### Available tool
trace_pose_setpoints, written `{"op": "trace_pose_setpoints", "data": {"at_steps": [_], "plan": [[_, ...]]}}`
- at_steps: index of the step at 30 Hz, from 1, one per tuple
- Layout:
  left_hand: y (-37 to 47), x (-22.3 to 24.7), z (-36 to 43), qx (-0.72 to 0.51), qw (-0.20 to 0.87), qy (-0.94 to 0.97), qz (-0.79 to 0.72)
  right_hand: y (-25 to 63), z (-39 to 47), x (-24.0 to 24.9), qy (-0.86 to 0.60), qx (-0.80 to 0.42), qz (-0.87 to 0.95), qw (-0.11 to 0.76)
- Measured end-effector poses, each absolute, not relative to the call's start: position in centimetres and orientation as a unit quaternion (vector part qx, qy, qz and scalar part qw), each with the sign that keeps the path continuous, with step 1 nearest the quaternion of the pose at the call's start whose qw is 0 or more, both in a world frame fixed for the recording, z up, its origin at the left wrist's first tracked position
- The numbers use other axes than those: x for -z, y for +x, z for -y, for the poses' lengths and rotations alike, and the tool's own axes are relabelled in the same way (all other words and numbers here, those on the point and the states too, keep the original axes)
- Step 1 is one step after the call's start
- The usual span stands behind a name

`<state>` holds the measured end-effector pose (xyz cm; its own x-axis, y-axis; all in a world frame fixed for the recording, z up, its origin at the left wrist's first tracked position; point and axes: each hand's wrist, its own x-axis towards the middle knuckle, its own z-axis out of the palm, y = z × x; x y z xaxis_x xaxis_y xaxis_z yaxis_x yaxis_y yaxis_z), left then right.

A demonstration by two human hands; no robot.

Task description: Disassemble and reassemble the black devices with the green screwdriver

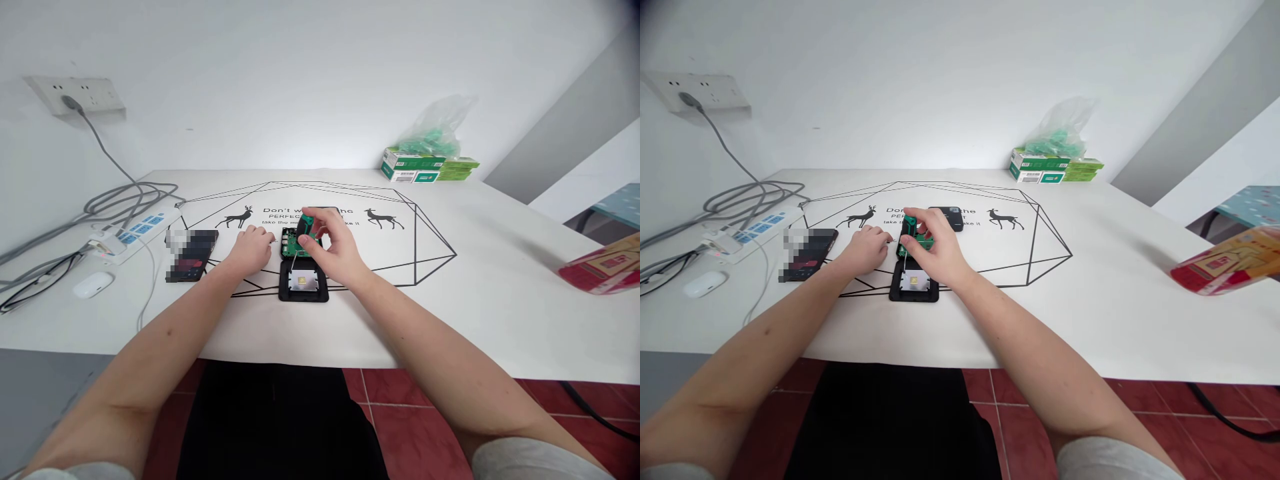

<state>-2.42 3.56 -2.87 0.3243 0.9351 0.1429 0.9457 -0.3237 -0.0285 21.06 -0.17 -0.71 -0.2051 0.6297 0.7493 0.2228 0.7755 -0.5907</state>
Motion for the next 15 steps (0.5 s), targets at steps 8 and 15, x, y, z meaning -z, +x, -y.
{"op": "trace_pose_setpoints", "data": {"at_steps": [8,15], "plan": [[-2.26,2.69,-3.45,0.028,0.057,-0.807,0.587,21.20,0.03,0.74,-0.276,-0.180,0.749,0.574],[-2.33,2.68,-3.42,0.033,0.055,-0.808,0.585,21.21,-0.06,0.70,-0.286,-0.178,0.746,0.574]]}}
